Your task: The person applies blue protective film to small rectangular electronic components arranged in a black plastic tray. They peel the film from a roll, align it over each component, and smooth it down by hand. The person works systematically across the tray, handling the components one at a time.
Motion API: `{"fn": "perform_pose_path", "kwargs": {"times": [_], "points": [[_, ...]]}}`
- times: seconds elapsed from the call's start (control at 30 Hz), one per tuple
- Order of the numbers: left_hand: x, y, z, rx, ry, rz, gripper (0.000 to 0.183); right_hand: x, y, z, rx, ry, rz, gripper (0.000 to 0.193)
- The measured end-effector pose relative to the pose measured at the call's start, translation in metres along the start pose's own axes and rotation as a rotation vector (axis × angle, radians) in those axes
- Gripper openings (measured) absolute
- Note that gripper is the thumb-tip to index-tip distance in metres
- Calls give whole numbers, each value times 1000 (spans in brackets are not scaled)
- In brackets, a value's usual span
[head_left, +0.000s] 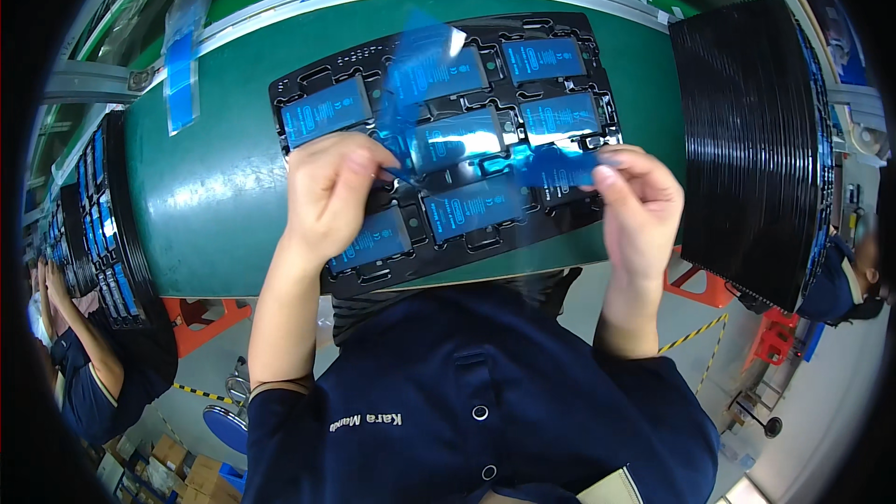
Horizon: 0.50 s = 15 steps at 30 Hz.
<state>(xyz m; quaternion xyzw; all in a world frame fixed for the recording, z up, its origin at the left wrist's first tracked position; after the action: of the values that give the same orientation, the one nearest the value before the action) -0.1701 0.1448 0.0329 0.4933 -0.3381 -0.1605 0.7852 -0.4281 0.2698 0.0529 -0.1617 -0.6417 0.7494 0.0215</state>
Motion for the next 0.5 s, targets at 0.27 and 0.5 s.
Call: {"fn": "perform_pose_path", "kwargs": {"times": [0.27, 0.5], "points": [[7, 3, 0, 203, 158, -13, 37, 60, 7, -12, -246, 5, -226, 25], [6, -1, 1, 193, 148, -40, 36, 53, 11, -11, -230, 19, -261, 22]]}}
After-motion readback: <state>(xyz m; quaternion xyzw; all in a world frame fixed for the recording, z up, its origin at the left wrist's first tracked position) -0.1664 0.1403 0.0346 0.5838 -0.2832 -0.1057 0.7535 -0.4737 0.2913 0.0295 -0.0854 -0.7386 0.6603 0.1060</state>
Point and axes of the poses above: each hand's wrist, its own z-axis towards the middle knuckle, its own x-axis out of the back of the hand, y = z × x, the point moved 2 cm from there along z, towards the middle knuckle, and after that the axes turned 13 degrees about -y, right-handed, at the moved point
